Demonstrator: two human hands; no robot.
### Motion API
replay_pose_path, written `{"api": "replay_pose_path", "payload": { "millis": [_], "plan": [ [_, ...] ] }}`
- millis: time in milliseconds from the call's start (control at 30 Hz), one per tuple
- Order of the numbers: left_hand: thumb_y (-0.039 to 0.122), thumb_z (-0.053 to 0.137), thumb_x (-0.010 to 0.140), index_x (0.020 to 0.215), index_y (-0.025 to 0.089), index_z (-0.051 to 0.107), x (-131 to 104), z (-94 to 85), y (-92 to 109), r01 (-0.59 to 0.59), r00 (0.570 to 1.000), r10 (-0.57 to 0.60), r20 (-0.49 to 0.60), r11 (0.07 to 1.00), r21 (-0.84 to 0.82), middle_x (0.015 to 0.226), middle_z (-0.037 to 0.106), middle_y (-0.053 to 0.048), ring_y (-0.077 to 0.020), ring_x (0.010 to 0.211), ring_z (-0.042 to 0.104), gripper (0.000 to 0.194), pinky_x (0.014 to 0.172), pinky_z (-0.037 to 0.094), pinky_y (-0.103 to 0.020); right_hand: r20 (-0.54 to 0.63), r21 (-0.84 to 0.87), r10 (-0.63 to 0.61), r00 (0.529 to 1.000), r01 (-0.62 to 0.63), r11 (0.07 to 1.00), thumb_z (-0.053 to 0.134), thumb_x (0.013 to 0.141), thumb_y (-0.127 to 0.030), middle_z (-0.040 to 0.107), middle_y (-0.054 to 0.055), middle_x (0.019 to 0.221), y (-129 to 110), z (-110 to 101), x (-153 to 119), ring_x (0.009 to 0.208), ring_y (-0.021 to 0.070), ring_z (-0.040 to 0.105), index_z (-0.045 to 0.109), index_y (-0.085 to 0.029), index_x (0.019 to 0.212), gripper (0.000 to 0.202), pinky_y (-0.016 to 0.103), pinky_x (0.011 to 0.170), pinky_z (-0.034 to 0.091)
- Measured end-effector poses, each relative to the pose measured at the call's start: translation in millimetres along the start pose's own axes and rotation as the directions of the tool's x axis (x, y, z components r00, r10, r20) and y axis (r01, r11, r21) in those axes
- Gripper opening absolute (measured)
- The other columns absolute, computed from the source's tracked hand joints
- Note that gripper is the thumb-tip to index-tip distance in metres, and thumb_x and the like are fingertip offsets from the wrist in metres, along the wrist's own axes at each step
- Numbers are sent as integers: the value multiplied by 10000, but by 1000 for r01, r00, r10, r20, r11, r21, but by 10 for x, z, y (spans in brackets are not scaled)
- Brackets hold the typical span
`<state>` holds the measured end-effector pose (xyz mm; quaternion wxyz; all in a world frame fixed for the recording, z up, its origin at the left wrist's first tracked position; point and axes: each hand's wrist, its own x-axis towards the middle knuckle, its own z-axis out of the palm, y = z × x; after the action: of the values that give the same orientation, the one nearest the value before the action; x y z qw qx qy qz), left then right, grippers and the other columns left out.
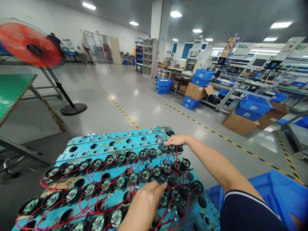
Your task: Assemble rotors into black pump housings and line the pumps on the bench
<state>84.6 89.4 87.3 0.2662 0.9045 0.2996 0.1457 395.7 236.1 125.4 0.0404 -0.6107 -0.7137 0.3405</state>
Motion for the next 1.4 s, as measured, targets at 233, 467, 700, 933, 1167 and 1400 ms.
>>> {"api": "replay_pose_path", "payload": {
  "millis": [233, 467, 700, 933, 1167, 1400],
  "plan": [
    [232, 418, 1010, 1307, 279, 661, 40, 57, -166, 32, 993, -54, -103, 978, -208, 973, 728, -67, -159, 871, 726, 387, 803, 584, -215, 170, -3, 52, 984, -52, 999, 676, 501, -906, 767, 97, 1010, 48, 226, 439, 1005, 312, 696, 813, -245, 814, 744, 393, 954, 514],
    [280, 436, 994, 1242, 284, 698, 153, 100, -181, 70, 971, -121, -207, 968, -241, 931, 722, -57, -163, 797, 731, 361, 726, 594, -219, 210, 41, 48, 977, -58, 997, 734, 481, -858, 741, 55, 763, 222, 103, 483, 861, 288, 700, 765, -237, 629, 639, 382, 908, 517],
    [287, 436, 995, 1239, 281, 702, 296, 130, -113, 45, 972, -104, -209, 962, -268, 936, 719, -59, -165, 805, 737, 361, 737, 586, -212, 215, 192, -80, 973, 38, 981, 623, 687, -843, 752, 26, 1087, 473, 58, 222, 1110, 265, 648, 808, -271, 969, 664, 332, 987, 477],
    [295, 429, 1007, 1236, 291, 703, 377, 103, -144, 67, 981, -115, -158, 958, -279, 966, 724, -53, -167, 838, 736, 357, 770, 584, -227, 245, 249, -122, 962, 59, 967, 607, 750, -804, 718, 1, 1207, 465, 157, 262, 1172, 243, 629, 776, -311, 1092, 623, 309, 1007, 465],
    [271, 451, 999, 1211, 274, 718, 426, -20, -233, 85, 985, -131, -111, 934, -346, 1004, 732, -51, -179, 954, 724, 340, 864, 581, -251, 224, 131, -44, 974, 15, 991, 788, 593, -745, 741, 48, 1030, 418, 171, 399, 983, 280, 666, 746, -305, 1170, 727, 363, 912, 483],
    [251, 435, 1005, 1248, 246, 698, 465, -112, -232, 105, 988, -132, -75, 951, -289, 968, 694, -52, -166, 890, 725, 358, 840, 579, -248, 187, 156, -72, 980, 43, 987, 689, 742, -738, 681, 27, 915, 566, 148, 332, 757, 168, 598, 647, -269, 1315, 742, 280, 728, 455]
  ]
}}
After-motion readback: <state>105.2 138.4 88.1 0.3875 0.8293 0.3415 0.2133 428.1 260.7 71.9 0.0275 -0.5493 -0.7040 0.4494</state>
